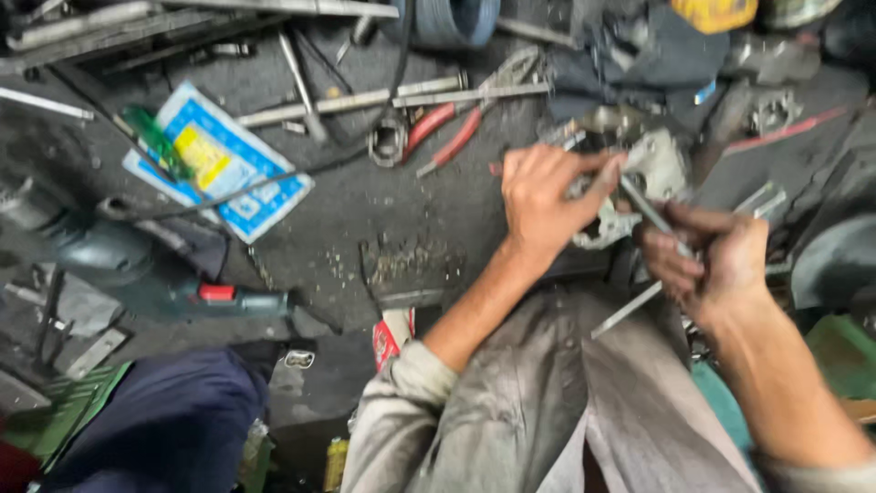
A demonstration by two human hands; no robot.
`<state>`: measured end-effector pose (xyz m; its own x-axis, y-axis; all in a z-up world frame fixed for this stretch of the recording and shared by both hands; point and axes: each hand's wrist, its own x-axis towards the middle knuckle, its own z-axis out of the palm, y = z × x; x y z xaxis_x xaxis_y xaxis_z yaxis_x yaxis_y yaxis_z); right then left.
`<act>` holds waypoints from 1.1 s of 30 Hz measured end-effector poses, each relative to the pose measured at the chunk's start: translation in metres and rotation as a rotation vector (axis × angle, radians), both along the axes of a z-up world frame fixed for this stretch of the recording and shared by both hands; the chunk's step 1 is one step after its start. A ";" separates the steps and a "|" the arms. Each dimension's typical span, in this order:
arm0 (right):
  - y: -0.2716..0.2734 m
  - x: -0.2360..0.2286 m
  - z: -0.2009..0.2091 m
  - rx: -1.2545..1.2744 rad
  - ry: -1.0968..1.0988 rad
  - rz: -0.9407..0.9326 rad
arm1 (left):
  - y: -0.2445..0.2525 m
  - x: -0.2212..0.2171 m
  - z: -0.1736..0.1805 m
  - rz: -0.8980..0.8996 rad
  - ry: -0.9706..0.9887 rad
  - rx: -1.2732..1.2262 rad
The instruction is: The person works on a metal engine block on a cluttered workbench. They wipe the block with a cloth, use a hammer and punch to tap a component, and then use a T-handle wrench to tighten bolts. The person repeatedly adjusts and tightens the bolts throughout the clip.
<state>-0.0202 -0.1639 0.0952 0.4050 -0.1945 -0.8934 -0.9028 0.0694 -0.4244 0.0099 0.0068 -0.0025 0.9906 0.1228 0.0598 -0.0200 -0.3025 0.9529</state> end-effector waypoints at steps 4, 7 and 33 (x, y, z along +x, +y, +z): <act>-0.005 -0.008 0.018 0.095 -0.212 -0.234 | -0.003 -0.008 0.002 0.013 -0.009 0.024; -0.001 -0.002 0.055 -0.260 -0.612 0.135 | -0.005 -0.006 0.003 0.031 -0.010 0.025; -0.021 0.012 -0.018 0.267 0.089 -0.085 | -0.002 0.002 0.004 0.010 0.024 0.012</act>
